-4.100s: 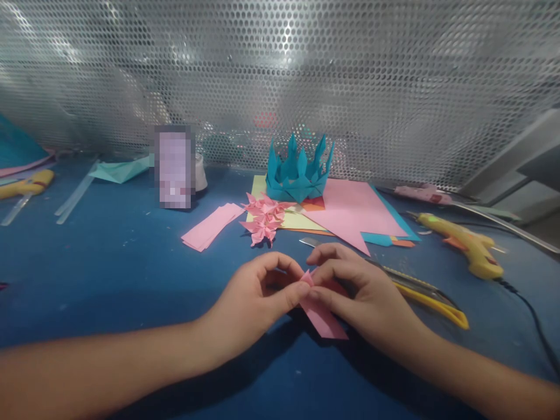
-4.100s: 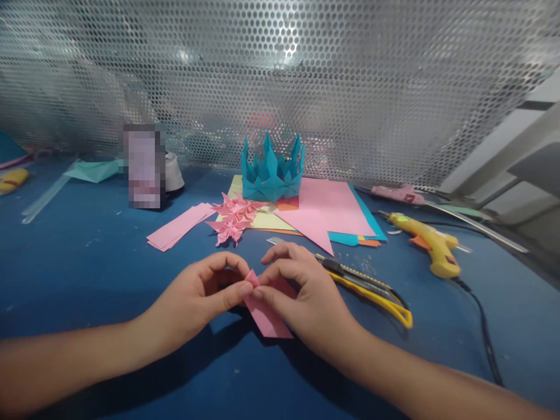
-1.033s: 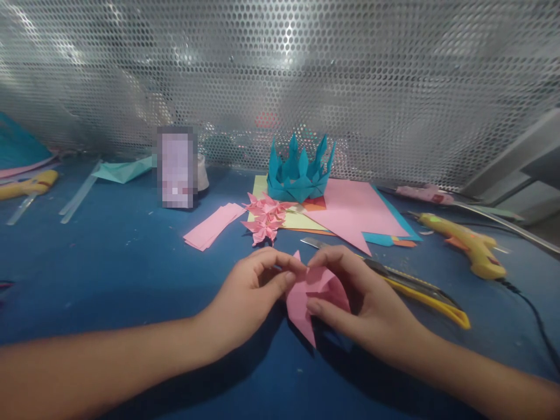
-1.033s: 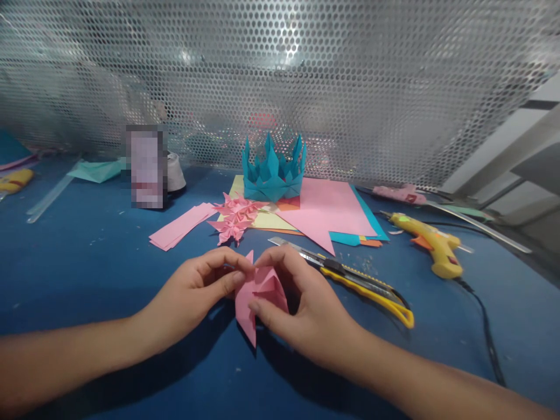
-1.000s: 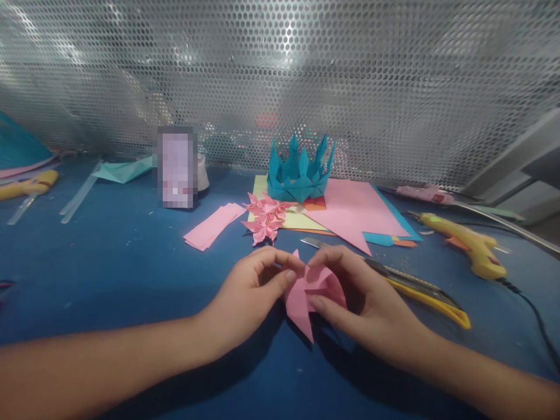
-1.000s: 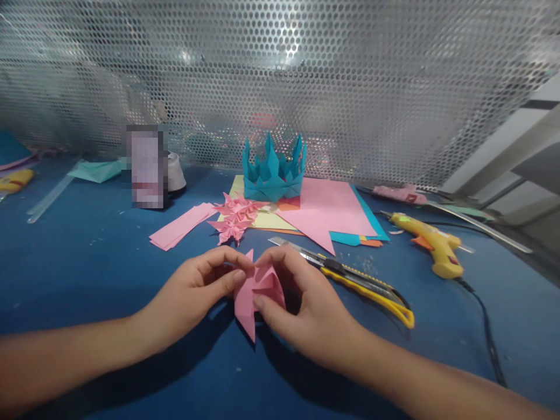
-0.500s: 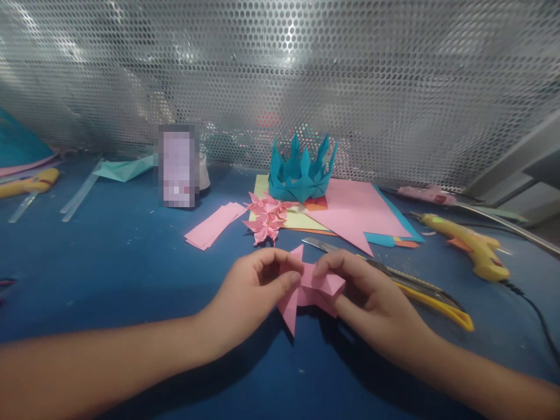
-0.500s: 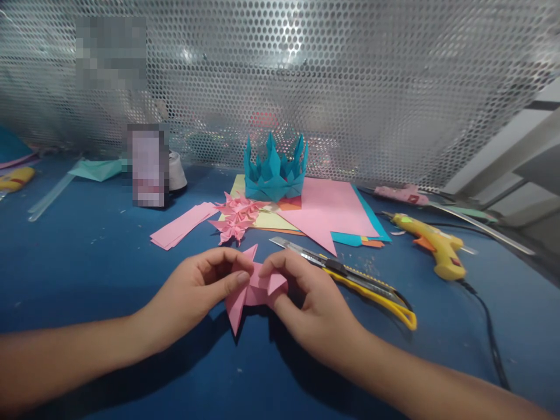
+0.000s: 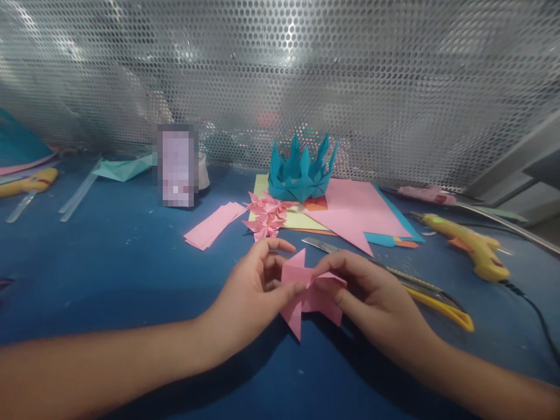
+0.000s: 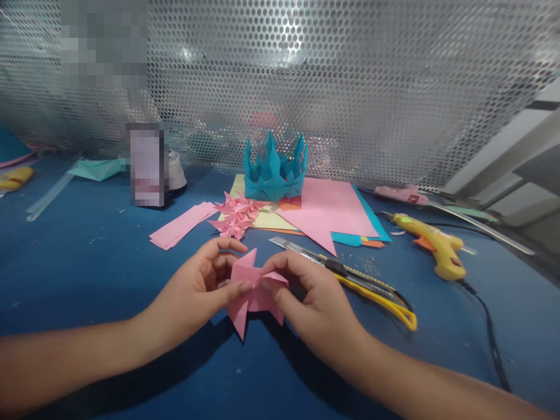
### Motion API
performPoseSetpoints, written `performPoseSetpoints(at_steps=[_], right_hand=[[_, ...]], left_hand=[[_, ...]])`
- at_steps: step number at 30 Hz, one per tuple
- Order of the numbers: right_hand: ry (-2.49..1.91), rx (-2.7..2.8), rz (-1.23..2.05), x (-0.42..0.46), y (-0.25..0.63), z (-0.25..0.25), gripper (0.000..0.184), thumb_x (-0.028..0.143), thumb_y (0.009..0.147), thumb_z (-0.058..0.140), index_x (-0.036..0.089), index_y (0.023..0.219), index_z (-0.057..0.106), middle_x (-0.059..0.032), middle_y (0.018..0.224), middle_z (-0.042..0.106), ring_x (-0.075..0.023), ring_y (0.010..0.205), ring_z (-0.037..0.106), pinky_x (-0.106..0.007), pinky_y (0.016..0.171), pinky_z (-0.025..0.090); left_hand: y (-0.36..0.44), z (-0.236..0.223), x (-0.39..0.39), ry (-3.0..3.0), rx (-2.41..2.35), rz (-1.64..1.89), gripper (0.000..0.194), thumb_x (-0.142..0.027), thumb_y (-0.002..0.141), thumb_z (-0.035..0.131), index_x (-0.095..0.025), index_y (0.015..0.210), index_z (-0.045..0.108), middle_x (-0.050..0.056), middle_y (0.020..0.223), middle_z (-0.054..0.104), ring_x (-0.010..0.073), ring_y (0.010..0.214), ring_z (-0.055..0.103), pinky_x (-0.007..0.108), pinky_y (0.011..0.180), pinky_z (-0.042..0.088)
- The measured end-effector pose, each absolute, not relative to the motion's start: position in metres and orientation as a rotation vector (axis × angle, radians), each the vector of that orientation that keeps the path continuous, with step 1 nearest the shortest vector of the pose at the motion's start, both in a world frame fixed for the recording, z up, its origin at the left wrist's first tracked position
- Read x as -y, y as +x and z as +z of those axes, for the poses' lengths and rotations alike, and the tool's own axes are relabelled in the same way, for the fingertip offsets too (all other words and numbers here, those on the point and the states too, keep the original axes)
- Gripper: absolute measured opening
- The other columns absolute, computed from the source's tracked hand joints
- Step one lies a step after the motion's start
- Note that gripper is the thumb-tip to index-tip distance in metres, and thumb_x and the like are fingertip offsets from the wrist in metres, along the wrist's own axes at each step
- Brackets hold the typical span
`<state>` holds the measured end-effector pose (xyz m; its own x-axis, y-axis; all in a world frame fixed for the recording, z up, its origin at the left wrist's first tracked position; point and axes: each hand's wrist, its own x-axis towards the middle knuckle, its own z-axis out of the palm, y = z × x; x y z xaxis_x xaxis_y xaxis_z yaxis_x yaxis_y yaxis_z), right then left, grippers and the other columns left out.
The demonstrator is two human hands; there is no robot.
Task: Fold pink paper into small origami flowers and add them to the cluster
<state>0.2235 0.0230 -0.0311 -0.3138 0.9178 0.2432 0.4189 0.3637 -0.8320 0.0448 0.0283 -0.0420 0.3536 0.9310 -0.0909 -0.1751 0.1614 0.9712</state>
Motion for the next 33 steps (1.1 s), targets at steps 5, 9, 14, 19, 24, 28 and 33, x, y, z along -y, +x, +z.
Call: performPoseSetpoints(at_steps=[5,9,14,19,24,28,33], right_hand=[[-1.112,1.863,0.829,-0.0243,0.2215,-0.0308,0.008,0.015,0.080,0.052,0.021,0.079,0.059,-0.0029,0.082,0.064,-0.0157,0.077,0.061,-0.027,0.068,0.051],[-1.098,1.831,0.859,-0.0231,0.2212,-0.0299,0.009,0.013,0.077,0.054,0.020,0.076,0.059,-0.0025,0.081,0.065,-0.0145,0.076,0.063,-0.026,0.068,0.051],[-1.154,1.812,0.847,-0.0226,0.2209,-0.0282,0.021,0.004,0.065,0.050,0.020,0.072,0.061,0.0005,0.072,0.064,-0.0133,0.070,0.062,-0.024,0.064,0.050],[-1.185,1.775,0.844,-0.0223,0.2205,-0.0284,0.027,0.003,0.058,0.046,0.021,0.071,0.063,0.0015,0.070,0.065,-0.0132,0.067,0.061,-0.023,0.061,0.049],[-1.216,1.788,0.831,-0.0217,0.2205,-0.0281,0.027,0.004,0.058,0.047,0.020,0.071,0.064,0.0009,0.070,0.065,-0.0140,0.067,0.062,-0.025,0.061,0.049],[-1.231,1.801,0.808,-0.0212,0.2208,-0.0280,0.024,0.005,0.059,0.048,0.020,0.071,0.063,0.0006,0.069,0.065,-0.0144,0.065,0.061,-0.026,0.060,0.049],[-1.234,1.830,0.786,-0.0187,0.2214,-0.0282,0.022,0.006,0.061,0.049,0.019,0.072,0.063,-0.0004,0.069,0.065,-0.0157,0.065,0.062,-0.028,0.059,0.049]], left_hand=[[0.0451,-0.0430,-0.0284,1.138,-0.888,0.919,0.030,-0.018,0.073,0.069,-0.019,0.094,0.048,-0.005,0.073,0.060,0.0078,0.067,0.057,0.021,0.064,0.045],[0.0458,-0.0422,-0.0274,1.153,-0.879,0.868,0.024,-0.020,0.073,0.068,-0.017,0.093,0.054,-0.002,0.081,0.064,0.0100,0.076,0.060,0.023,0.071,0.046],[0.0447,-0.0422,-0.0251,1.221,-0.879,0.806,0.015,-0.025,0.078,0.062,-0.016,0.091,0.059,0.002,0.089,0.065,0.0139,0.083,0.059,0.027,0.075,0.045],[0.0425,-0.0440,-0.0239,1.323,-0.918,0.753,0.014,-0.027,0.082,0.056,-0.017,0.090,0.059,0.001,0.083,0.062,0.0146,0.077,0.056,0.028,0.069,0.043],[0.0429,-0.0419,-0.0232,1.394,-0.923,0.731,0.010,-0.026,0.081,0.054,-0.017,0.085,0.058,0.000,0.080,0.059,0.0155,0.076,0.055,0.027,0.069,0.042],[0.0430,-0.0409,-0.0222,1.436,-0.958,0.709,0.012,-0.027,0.081,0.053,-0.017,0.085,0.058,0.001,0.080,0.059,0.0159,0.076,0.054,0.027,0.068,0.042],[0.0430,-0.0391,-0.0212,1.460,-0.952,0.689,0.015,-0.029,0.082,0.051,-0.016,0.085,0.057,0.000,0.077,0.056,0.0142,0.070,0.051,0.026,0.064,0.040]])
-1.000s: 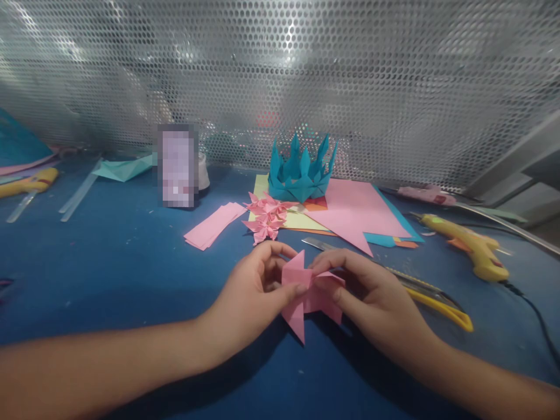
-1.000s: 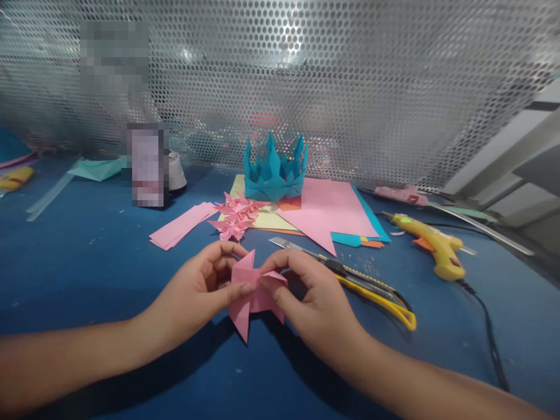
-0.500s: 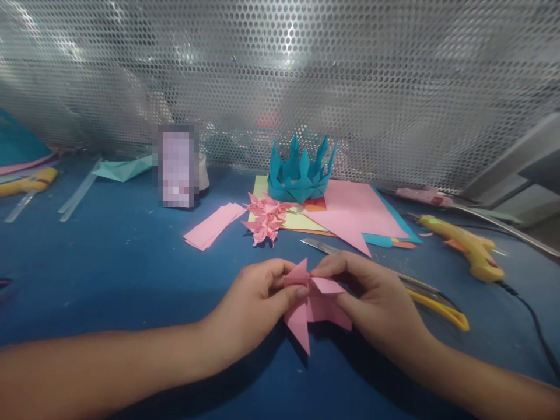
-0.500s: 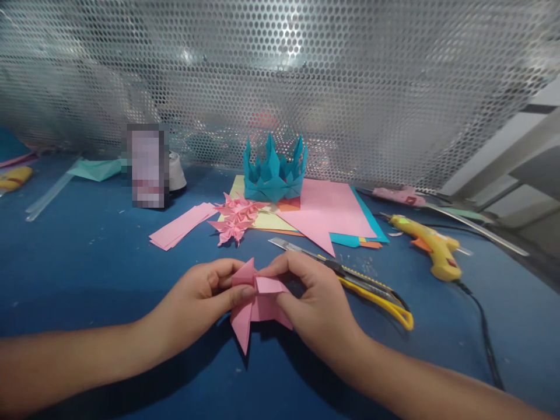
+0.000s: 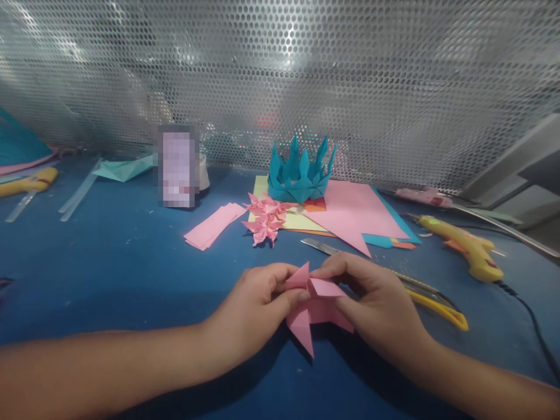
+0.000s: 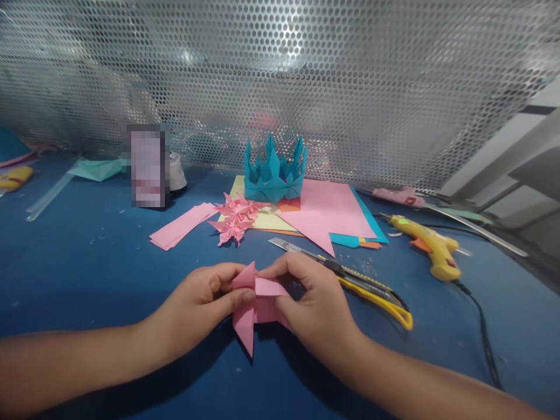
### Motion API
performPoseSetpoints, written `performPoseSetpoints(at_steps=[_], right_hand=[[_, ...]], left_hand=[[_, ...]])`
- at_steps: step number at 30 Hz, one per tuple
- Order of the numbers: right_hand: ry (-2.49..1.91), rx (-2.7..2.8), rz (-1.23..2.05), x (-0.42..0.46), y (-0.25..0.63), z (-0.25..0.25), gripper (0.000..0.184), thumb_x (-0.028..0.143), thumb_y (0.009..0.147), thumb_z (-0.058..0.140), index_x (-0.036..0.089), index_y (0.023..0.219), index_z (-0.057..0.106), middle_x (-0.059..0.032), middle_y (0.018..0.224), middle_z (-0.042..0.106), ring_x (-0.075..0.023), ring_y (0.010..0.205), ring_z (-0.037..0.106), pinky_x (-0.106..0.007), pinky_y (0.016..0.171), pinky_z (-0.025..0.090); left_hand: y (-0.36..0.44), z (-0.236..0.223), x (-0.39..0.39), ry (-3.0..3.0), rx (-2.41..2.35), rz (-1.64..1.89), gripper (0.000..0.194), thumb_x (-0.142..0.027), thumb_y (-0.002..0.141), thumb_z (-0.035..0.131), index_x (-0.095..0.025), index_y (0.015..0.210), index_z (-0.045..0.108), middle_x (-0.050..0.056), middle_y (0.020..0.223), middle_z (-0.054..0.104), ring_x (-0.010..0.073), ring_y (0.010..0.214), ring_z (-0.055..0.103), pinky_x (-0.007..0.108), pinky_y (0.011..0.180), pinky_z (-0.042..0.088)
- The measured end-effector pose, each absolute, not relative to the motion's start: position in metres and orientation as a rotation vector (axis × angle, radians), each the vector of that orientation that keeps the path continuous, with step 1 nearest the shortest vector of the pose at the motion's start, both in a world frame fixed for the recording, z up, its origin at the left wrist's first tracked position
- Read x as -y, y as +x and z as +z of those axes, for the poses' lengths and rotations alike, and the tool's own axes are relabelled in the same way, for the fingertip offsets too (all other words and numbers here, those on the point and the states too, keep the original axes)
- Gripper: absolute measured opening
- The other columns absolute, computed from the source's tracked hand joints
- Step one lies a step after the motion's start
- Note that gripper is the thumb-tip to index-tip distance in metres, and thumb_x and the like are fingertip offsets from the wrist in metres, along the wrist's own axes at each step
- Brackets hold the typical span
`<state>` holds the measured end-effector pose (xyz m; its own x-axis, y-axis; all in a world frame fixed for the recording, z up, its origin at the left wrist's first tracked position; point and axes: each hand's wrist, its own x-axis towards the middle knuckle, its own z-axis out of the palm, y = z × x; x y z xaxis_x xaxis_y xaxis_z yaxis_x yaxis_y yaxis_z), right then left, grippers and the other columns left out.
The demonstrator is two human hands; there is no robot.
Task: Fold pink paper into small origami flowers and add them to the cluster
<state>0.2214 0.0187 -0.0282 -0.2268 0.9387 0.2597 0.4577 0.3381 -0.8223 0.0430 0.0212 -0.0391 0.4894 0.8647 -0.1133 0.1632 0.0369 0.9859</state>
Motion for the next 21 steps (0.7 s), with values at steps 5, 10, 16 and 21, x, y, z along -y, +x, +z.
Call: performPoseSetpoints(at_steps=[5,10,16,21], right_hand=[[-1.239,1.860,0.731,-0.0162,0.2201,-0.0263,0.017,0.008,0.065,0.051,0.020,0.071,0.062,-0.0002,0.068,0.065,-0.0153,0.063,0.061,-0.028,0.057,0.049],[-1.258,1.902,0.616,-0.0134,0.2204,-0.0251,0.014,0.010,0.067,0.054,0.021,0.070,0.061,0.0004,0.066,0.065,-0.0150,0.060,0.059,-0.026,0.053,0.047],[-1.171,1.949,0.512,-0.0119,0.2216,-0.0254,0.011,0.012,0.072,0.055,0.022,0.072,0.061,0.0004,0.065,0.064,-0.0143,0.057,0.058,-0.026,0.050,0.046],[-1.028,2.003,0.396,-0.0122,0.2208,-0.0218,0.017,0.009,0.071,0.057,0.024,0.073,0.063,-0.0009,0.076,0.068,-0.0172,0.074,0.063,-0.030,0.068,0.049]], left_hand=[[0.0420,-0.0384,-0.0206,1.560,-1.002,0.691,0.015,-0.031,0.084,0.050,-0.017,0.077,0.052,-0.003,0.069,0.048,0.0115,0.064,0.043,0.024,0.058,0.034],[0.0421,-0.0411,-0.0190,1.619,-1.056,0.730,0.021,-0.031,0.083,0.052,-0.019,0.069,0.042,-0.006,0.063,0.039,0.0101,0.060,0.035,0.022,0.054,0.029],[0.0439,-0.0423,-0.0179,1.584,-1.033,0.704,0.024,-0.034,0.084,0.050,-0.019,0.068,0.039,-0.007,0.061,0.033,0.0093,0.056,0.030,0.022,0.050,0.026],[0.0440,-0.0404,-0.0175,1.594,-1.068,0.699,0.028,-0.034,0.083,0.051,-0.019,0.064,0.036,-0.007,0.059,0.032,0.0088,0.055,0.029,0.022,0.048,0.024]])
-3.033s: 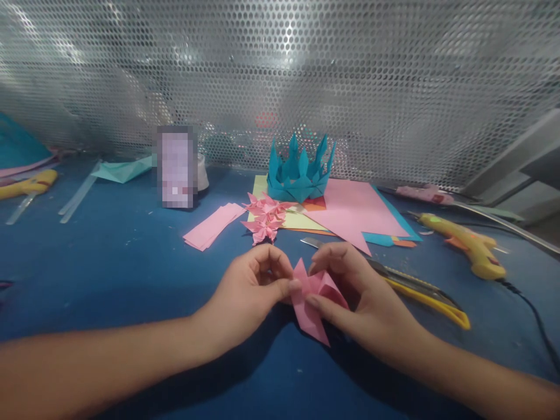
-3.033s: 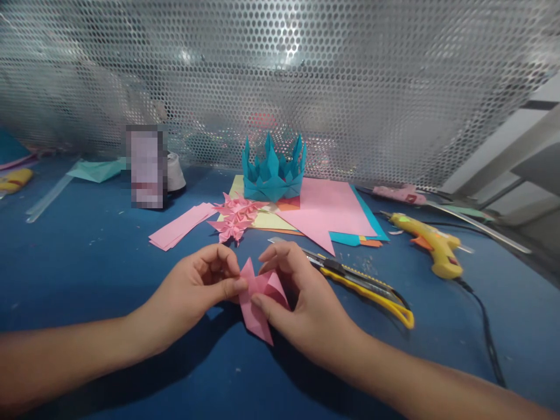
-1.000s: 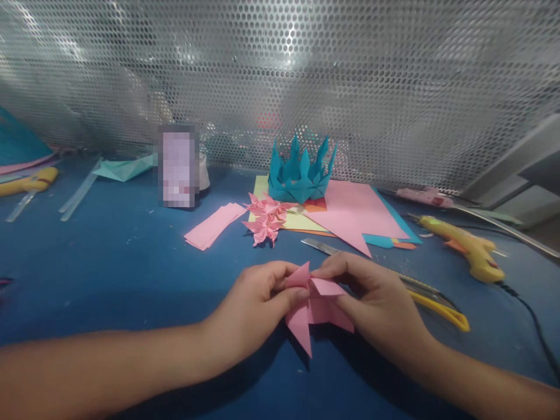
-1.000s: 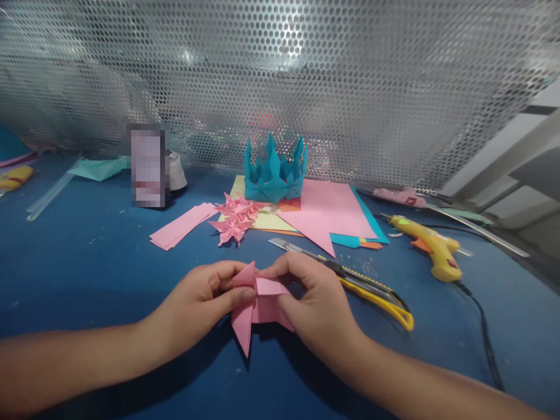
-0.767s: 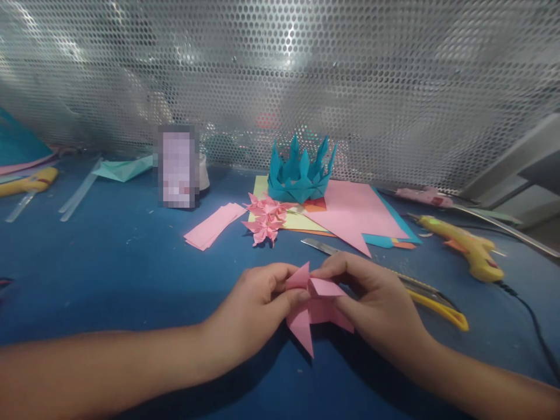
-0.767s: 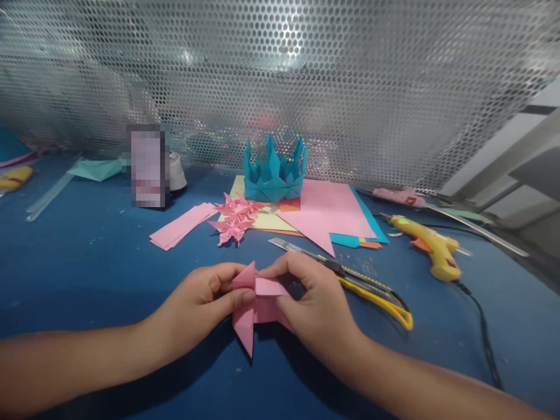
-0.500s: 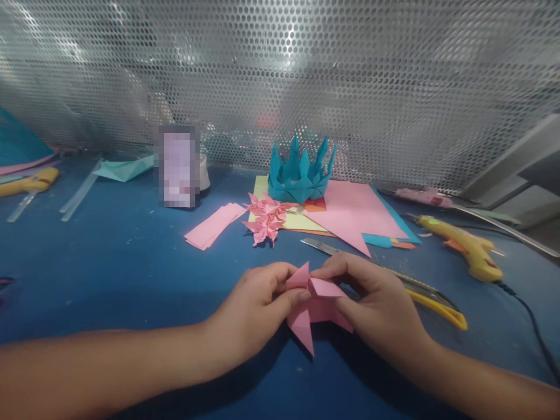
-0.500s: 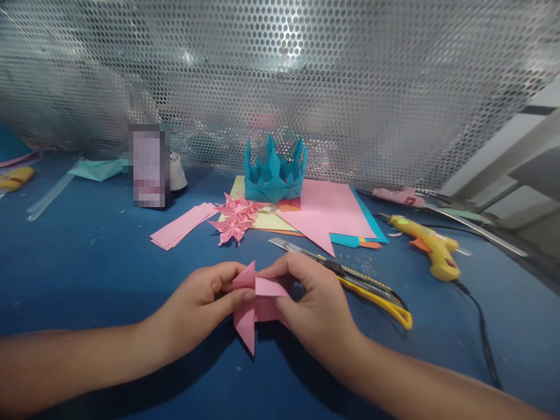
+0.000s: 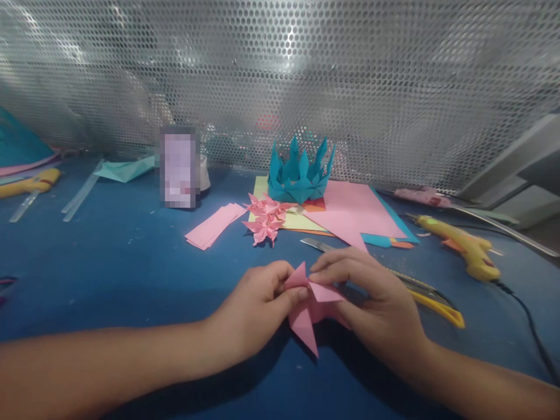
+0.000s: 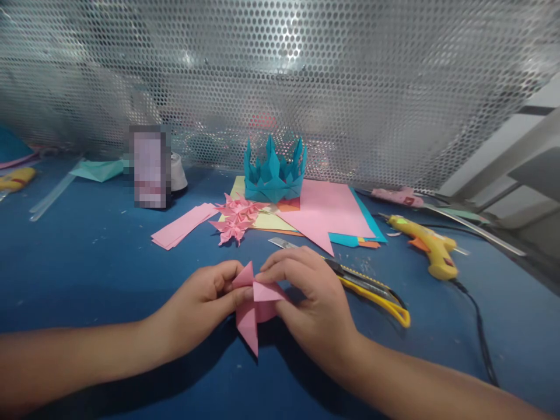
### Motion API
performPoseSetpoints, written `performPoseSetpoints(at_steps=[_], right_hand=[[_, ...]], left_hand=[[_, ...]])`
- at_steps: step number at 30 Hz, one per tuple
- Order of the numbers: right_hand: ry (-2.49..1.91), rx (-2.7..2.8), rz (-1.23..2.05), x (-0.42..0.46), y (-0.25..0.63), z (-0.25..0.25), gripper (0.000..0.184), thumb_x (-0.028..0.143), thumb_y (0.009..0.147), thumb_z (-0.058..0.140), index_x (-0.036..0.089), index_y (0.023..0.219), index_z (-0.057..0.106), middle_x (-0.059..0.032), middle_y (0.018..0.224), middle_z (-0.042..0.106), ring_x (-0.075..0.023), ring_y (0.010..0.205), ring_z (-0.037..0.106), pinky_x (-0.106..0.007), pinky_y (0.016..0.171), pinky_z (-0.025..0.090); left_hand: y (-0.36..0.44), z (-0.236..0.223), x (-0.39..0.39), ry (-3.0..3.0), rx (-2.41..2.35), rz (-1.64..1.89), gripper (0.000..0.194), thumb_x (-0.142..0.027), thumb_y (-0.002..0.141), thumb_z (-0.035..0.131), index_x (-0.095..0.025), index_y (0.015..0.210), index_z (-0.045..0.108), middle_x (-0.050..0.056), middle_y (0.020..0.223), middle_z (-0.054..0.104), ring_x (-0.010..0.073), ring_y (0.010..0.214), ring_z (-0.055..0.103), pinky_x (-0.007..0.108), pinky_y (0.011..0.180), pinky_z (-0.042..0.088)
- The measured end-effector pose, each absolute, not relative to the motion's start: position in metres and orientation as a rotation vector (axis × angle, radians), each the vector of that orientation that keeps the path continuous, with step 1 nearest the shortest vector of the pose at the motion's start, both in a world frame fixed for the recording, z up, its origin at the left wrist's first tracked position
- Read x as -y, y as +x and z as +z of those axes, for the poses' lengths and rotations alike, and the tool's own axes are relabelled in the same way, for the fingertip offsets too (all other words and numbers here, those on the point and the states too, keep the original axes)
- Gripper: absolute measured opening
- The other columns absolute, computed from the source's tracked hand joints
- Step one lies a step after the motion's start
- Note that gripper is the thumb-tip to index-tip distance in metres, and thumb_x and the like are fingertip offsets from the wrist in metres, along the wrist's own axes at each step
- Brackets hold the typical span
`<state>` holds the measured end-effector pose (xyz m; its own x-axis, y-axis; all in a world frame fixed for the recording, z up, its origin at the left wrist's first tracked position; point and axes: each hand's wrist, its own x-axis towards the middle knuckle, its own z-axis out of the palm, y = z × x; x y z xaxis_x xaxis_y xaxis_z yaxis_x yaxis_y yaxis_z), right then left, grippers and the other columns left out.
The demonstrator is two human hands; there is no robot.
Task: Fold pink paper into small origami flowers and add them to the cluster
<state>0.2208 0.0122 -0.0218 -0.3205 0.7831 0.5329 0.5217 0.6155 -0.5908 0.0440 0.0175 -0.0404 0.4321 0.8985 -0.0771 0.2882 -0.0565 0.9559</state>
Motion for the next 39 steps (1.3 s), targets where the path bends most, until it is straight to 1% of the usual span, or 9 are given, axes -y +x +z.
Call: performPoseSetpoints(at_steps=[8,12,15,18,22,25,30,35,39], right_hand=[[-1.153,1.941,0.597,-0.0115,0.2191,-0.0245,0.011,0.011,0.073,0.056,0.022,0.073,0.060,-0.0016,0.075,0.067,-0.0160,0.070,0.063,-0.028,0.063,0.051],[-1.186,1.938,0.654,-0.0121,0.2194,-0.0272,0.014,0.009,0.070,0.054,0.022,0.072,0.060,-0.0005,0.073,0.066,-0.0153,0.067,0.062,-0.027,0.062,0.050],[-1.164,1.882,0.775,-0.0135,0.2182,-0.0285,0.024,0.006,0.068,0.052,0.021,0.085,0.061,-0.0012,0.083,0.068,-0.0158,0.077,0.064,-0.028,0.069,0.052],[-1.159,1.834,0.905,-0.0148,0.2156,-0.0275,0.029,0.009,0.071,0.050,0.020,0.096,0.059,-0.0029,0.092,0.068,-0.0168,0.086,0.064,-0.028,0.073,0.053],[-1.161,1.853,0.952,-0.0148,0.2119,-0.0235,0.016,0.013,0.076,0.047,0.020,0.086,0.058,-0.0010,0.079,0.065,-0.0149,0.073,0.063,-0.025,0.064,0.052],[-1.167,1.852,0.947,-0.0144,0.2107,-0.0225,0.012,0.014,0.078,0.046,0.020,0.082,0.055,0.0006,0.074,0.062,-0.0131,0.065,0.059,-0.023,0.060,0.050],[-1.150,1.892,0.888,-0.0128,0.2130,-0.0256,0.011,0.013,0.079,0.046,0.021,0.081,0.053,-0.0008,0.077,0.060,-0.0143,0.070,0.059,-0.025,0.064,0.048],[-1.121,1.949,0.792,-0.0104,0.2136,-0.0264,0.012,0.011,0.077,0.044,0.021,0.076,0.050,-0.0003,0.075,0.057,-0.0137,0.068,0.056,-0.025,0.062,0.046],[-1.096,1.962,0.755,-0.0102,0.2130,-0.0256,0.012,0.011,0.079,0.042,0.022,0.075,0.048,0.0009,0.074,0.055,-0.0128,0.067,0.054,-0.024,0.061,0.046]], left_hand=[[0.0418,-0.0422,-0.0178,1.626,-1.073,0.670,0.027,-0.035,0.083,0.051,-0.019,0.066,0.038,-0.007,0.059,0.033,0.0086,0.054,0.029,0.022,0.047,0.023],[0.0425,-0.0440,-0.0173,1.601,-1.059,0.682,0.024,-0.035,0.083,0.051,-0.019,0.068,0.040,-0.007,0.060,0.033,0.0087,0.054,0.029,0.022,0.047,0.023],[0.0424,-0.0443,-0.0178,1.522,-1.011,0.707,0.020,-0.033,0.083,0.050,-0.018,0.072,0.042,-0.006,0.063,0.038,0.0088,0.055,0.033,0.022,0.049,0.026],[0.0417,-0.0443,-0.0194,1.457,-1.002,0.765,0.019,-0.031,0.083,0.050,-0.019,0.072,0.041,-0.006,0.065,0.037,0.0087,0.057,0.035,0.022,0.051,0.028],[0.0409,-0.0434,-0.0202,1.512,-1.050,0.805,0.019,-0.027,0.083,0.048,-0.019,0.069,0.038,-0.006,0.065,0.033,0.0088,0.058,0.032,0.022,0.052,0.028],[0.0406,-0.0412,-0.0188,1.567,-1.055,0.787,0.020,-0.024,0.083,0.047,-0.019,0.067,0.036,-0.007,0.063,0.031,0.0088,0.057,0.030,0.022,0.051,0.027],[0.0403,-0.0385,-0.0162,1.616,-1.070,0.758,0.020,-0.021,0.082,0.046,-0.019,0.065,0.035,-0.007,0.061,0.031,0.0086,0.056,0.030,0.022,0.050,0.026],[0.0409,-0.0379,-0.0141,1.602,-1.070,0.721,0.025,-0.029,0.081,0.050,-0.019,0.065,0.035,-0.008,0.059,0.033,0.0081,0.055,0.029,0.021,0.048,0.026],[0.0416,-0.0359,-0.0162,1.593,-1.068,0.700,0.024,-0.027,0.081,0.050,-0.019,0.064,0.035,-0.007,0.059,0.034,0.0080,0.055,0.030,0.021,0.048,0.026]])
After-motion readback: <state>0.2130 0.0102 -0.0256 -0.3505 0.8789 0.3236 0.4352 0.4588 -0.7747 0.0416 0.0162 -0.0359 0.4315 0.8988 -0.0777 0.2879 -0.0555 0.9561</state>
